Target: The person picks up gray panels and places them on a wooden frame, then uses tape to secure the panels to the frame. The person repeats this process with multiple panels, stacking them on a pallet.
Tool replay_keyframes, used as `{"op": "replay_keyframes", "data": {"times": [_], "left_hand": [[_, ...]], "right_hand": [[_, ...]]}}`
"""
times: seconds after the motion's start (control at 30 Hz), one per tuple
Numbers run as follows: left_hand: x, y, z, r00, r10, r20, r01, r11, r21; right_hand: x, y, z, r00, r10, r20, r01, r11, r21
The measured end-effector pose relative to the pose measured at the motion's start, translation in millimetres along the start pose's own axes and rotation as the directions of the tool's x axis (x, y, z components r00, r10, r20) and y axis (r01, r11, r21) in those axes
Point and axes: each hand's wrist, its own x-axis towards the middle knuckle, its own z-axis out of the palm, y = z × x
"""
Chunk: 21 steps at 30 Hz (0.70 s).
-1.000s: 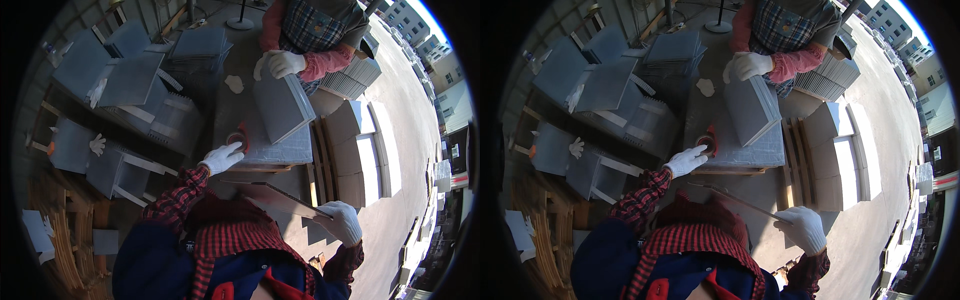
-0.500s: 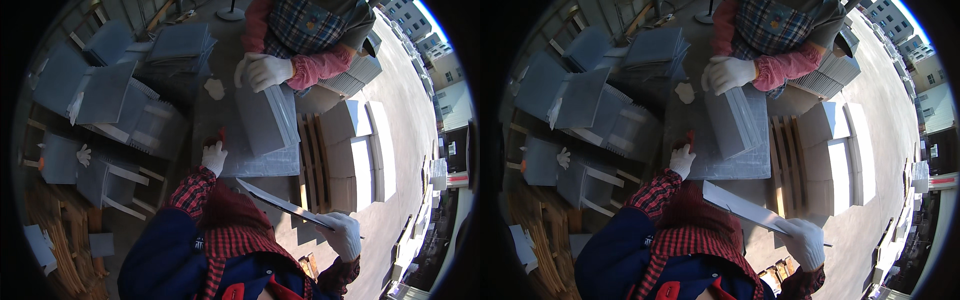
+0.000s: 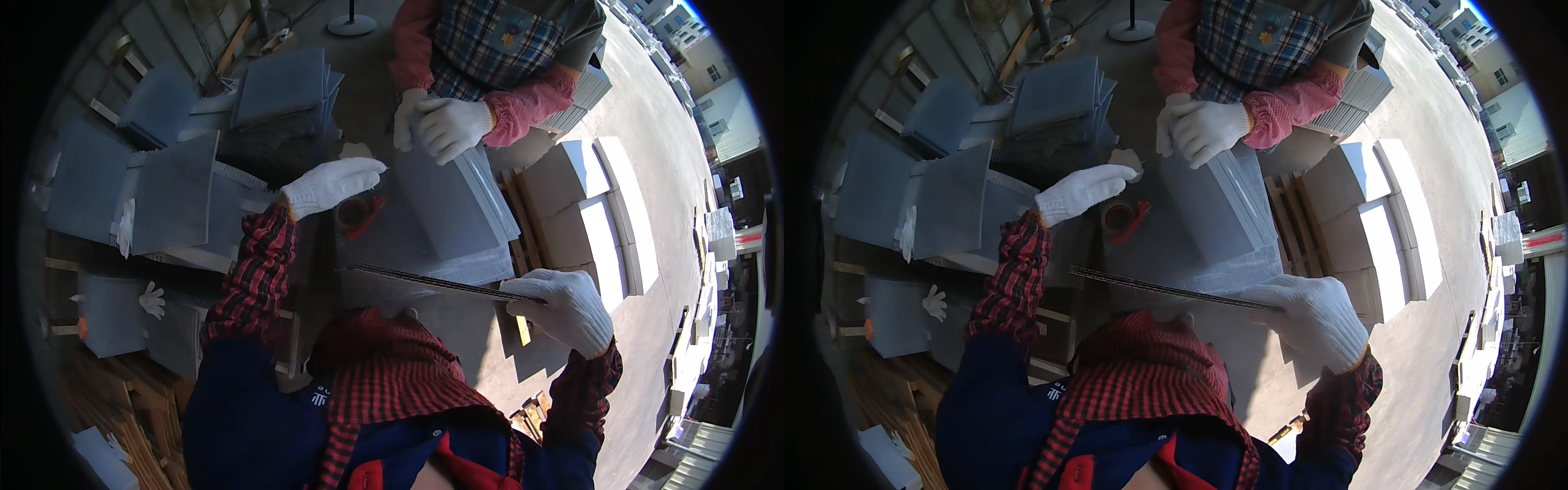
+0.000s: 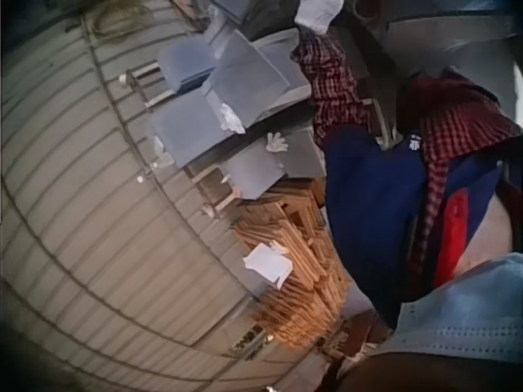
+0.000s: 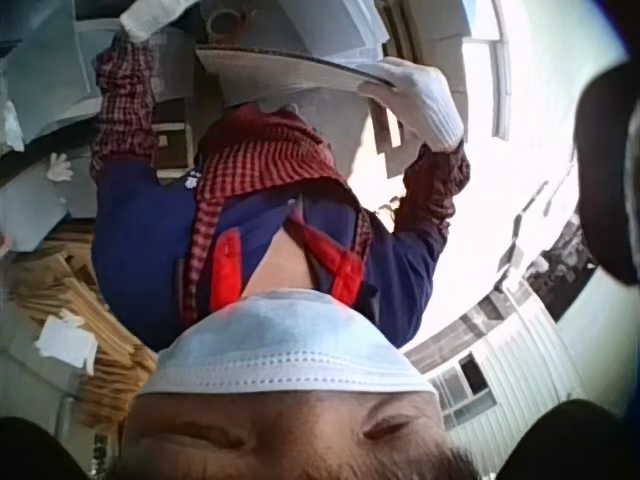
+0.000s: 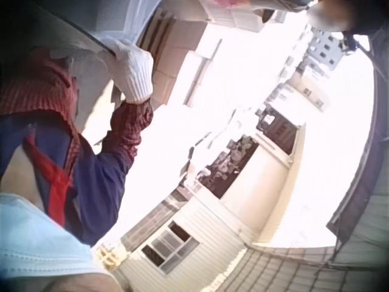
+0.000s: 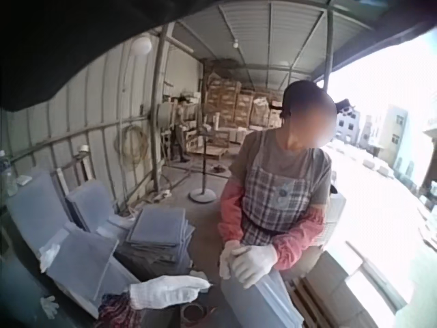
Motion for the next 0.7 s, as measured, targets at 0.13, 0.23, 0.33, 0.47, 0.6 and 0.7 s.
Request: {"op": "replay_keyframes", "data": {"times": [0.13, 0.23, 0.33, 0.47, 0.6, 0.7], "left_hand": [[-40.8, 133.9, -28.1, 0.968, 0.151, 0.200, -0.177, 0.976, 0.123], [-41.0, 163.3, -5.4, 0.929, -0.083, 0.361, -0.153, 0.801, 0.578], [-43.3, 130.9, 14.7, 0.925, -0.309, 0.223, -0.031, 0.521, 0.853], [-43.7, 130.4, 15.5, 0.954, -0.226, 0.196, -0.041, 0.551, 0.833], [-42.0, 125.7, 18.4, 0.964, -0.186, 0.189, -0.054, 0.562, 0.825], [-45.5, 119.2, 23.2, 0.972, -0.166, 0.167, -0.041, 0.581, 0.813]], "right_hand": [[50.7, 4.5, 21.2, 0.991, 0.069, 0.114, -0.068, 0.998, -0.018], [80.4, -3.0, 34.3, 0.993, -0.075, 0.088, 0.087, 0.986, -0.141], [96.5, -4.2, 33.2, 0.981, -0.153, 0.116, 0.170, 0.974, -0.152], [88.8, 19.7, 9.4, 0.962, 0.055, 0.266, 0.005, 0.976, -0.219], [79.4, 33.3, 8.9, 0.954, 0.168, 0.248, -0.131, 0.979, -0.158], [65.3, 17.4, 19.2, 0.977, 0.156, 0.147, -0.125, 0.971, -0.203]]}}
